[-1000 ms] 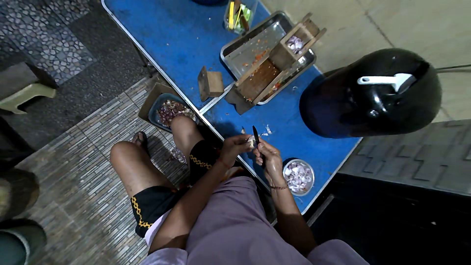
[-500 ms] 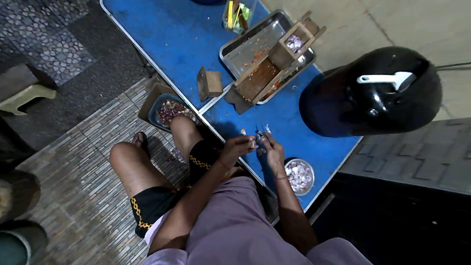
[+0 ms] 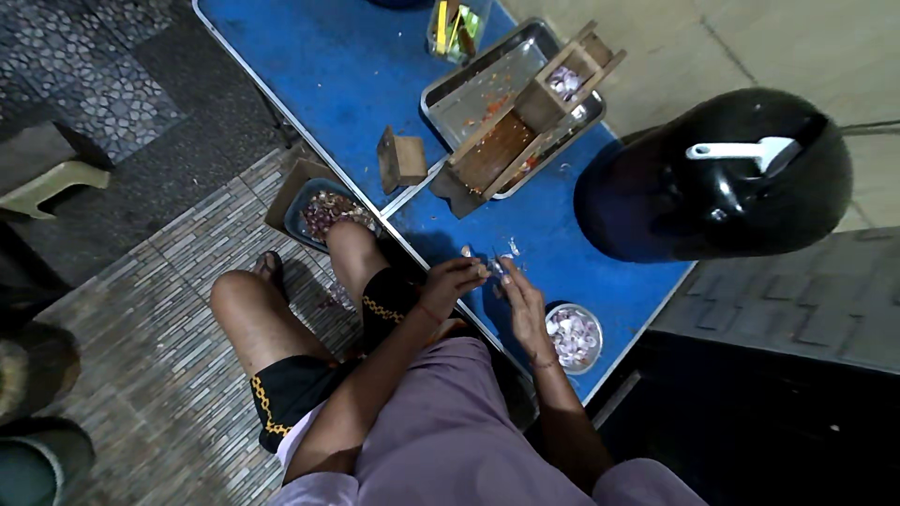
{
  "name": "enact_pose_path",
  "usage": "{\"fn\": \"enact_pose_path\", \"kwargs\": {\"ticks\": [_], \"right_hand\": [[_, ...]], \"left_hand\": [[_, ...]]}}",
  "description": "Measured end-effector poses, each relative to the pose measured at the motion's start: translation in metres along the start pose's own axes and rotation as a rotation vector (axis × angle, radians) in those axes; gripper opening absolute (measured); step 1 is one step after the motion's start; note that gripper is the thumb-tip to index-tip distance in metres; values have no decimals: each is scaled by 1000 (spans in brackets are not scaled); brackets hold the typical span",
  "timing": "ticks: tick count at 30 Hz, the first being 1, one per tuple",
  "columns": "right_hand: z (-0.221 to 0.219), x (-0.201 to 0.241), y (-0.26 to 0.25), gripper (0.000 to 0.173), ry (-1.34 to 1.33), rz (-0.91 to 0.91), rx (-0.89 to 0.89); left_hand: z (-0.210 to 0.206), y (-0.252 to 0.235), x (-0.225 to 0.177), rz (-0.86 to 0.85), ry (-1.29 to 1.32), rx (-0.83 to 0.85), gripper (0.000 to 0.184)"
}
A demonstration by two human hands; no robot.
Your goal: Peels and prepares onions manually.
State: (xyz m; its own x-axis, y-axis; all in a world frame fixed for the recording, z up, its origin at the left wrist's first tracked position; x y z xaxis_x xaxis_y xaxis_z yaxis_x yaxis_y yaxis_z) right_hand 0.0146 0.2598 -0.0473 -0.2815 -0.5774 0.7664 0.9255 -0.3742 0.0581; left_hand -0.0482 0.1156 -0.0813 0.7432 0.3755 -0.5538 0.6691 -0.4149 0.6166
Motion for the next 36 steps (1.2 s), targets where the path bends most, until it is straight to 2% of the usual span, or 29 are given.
{"fn": "enact_pose_path", "kwargs": {"ticks": [5, 15, 20, 22, 26, 28, 30, 36], "right_hand": [[-3, 27, 19, 44, 171, 254, -17], [-7, 36, 18, 37, 326, 375, -86], [-13, 42, 22, 36, 462, 495, -206], [-12, 40, 22, 35, 403, 455, -203], [-7, 21, 11, 34, -134, 6, 3], [-4, 13, 4, 35, -372, -106, 32], [0, 7, -2, 36, -418, -127, 19], [23, -7, -21, 37, -292, -117, -161]], "left_hand": [[-4, 6, -6, -2, -32, -42, 22], [1, 10, -11, -13, -31, -82, 20], [3, 9, -8, 19, 11, -117, 18], [3, 8, -7, 25, 26, -107, 19], [3, 7, -6, 4, 12, -54, 19], [0, 5, -6, -22, -7, -6, 22], [-6, 6, -8, -40, -42, 39, 24], [-7, 10, -3, -14, -121, 154, 28]]}}
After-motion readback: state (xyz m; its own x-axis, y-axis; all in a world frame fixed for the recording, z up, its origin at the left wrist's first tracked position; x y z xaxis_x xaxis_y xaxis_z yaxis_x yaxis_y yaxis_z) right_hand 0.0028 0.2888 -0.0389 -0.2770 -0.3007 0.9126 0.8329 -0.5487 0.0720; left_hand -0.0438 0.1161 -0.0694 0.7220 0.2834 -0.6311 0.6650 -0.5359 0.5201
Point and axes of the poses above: each hand's wrist, its own y-axis away from the middle knuckle, its own z-axis out of the back of the hand, x = y × z, the point moved 6 cm from there along -y, towards the middle knuckle, and after that the axes turned 7 degrees about -x, right-handed, at the moved point
